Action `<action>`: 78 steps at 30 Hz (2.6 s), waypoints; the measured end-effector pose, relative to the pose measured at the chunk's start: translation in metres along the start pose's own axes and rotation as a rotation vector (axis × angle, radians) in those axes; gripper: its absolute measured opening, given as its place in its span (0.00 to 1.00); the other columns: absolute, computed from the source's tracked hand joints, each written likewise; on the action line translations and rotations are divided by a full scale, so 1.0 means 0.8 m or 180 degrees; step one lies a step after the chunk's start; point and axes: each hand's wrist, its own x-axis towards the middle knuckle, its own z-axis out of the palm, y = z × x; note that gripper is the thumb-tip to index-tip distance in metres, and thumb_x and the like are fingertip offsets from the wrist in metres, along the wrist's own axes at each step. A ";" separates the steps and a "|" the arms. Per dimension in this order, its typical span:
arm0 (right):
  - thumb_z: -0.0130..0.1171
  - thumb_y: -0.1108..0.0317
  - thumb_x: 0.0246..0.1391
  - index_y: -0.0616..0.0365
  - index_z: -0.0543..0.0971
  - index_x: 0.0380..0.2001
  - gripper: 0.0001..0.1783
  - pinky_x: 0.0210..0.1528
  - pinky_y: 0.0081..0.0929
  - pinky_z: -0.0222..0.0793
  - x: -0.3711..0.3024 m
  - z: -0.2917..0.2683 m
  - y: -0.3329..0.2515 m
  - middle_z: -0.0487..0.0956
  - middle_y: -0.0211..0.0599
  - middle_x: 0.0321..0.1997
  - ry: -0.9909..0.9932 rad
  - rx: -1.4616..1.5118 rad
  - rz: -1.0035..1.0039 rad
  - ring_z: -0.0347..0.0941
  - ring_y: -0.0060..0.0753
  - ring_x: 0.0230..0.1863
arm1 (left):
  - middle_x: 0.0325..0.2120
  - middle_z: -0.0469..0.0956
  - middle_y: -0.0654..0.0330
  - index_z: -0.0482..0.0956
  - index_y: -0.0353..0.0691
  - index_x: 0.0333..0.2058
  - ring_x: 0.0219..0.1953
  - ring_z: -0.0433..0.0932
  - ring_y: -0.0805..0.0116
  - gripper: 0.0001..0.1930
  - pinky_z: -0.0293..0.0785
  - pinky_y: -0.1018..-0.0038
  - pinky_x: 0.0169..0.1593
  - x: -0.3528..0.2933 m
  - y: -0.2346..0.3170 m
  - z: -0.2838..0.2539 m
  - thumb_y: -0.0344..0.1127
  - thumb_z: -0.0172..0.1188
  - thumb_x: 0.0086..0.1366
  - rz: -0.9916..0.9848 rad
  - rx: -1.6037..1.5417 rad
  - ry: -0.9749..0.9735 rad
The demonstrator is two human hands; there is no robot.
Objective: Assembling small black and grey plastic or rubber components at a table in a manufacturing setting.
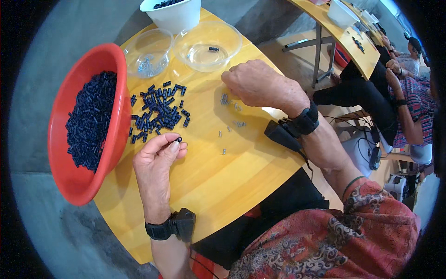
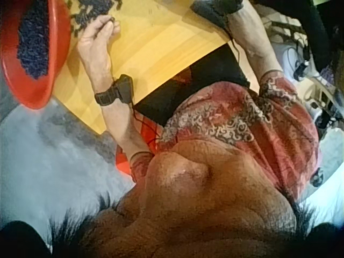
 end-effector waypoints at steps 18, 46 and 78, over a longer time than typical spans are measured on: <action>0.51 0.71 0.47 0.61 0.74 0.28 0.06 0.21 0.22 0.67 0.001 -0.033 -0.018 0.75 0.34 0.18 0.0061 0.2801 -0.0401 0.75 0.24 0.20 | 0.34 0.79 0.52 0.78 0.35 0.31 0.37 0.78 0.57 0.08 0.75 0.70 0.40 -0.029 -0.019 0.069 0.21 0.61 0.49 0.2063 0.1928 -0.1629; 0.60 0.66 0.53 0.58 0.78 0.28 0.07 0.19 0.12 0.57 0.013 0.004 -0.060 0.73 0.22 0.19 -0.0367 0.6173 0.0072 0.63 0.13 0.17 | 0.32 0.79 0.60 0.78 0.33 0.41 0.32 0.76 0.76 0.10 0.73 0.81 0.38 -0.015 0.003 0.023 0.28 0.60 0.60 0.0032 -0.1031 -0.0060; 0.61 0.72 0.50 0.62 0.78 0.28 0.05 0.36 0.18 0.68 0.004 0.009 -0.092 0.77 0.27 0.27 0.0688 0.5039 -0.0381 0.71 0.16 0.33 | 0.31 0.78 0.59 0.76 0.32 0.40 0.31 0.77 0.76 0.09 0.75 0.81 0.39 -0.018 0.000 0.027 0.26 0.58 0.61 -0.0088 -0.1383 0.0067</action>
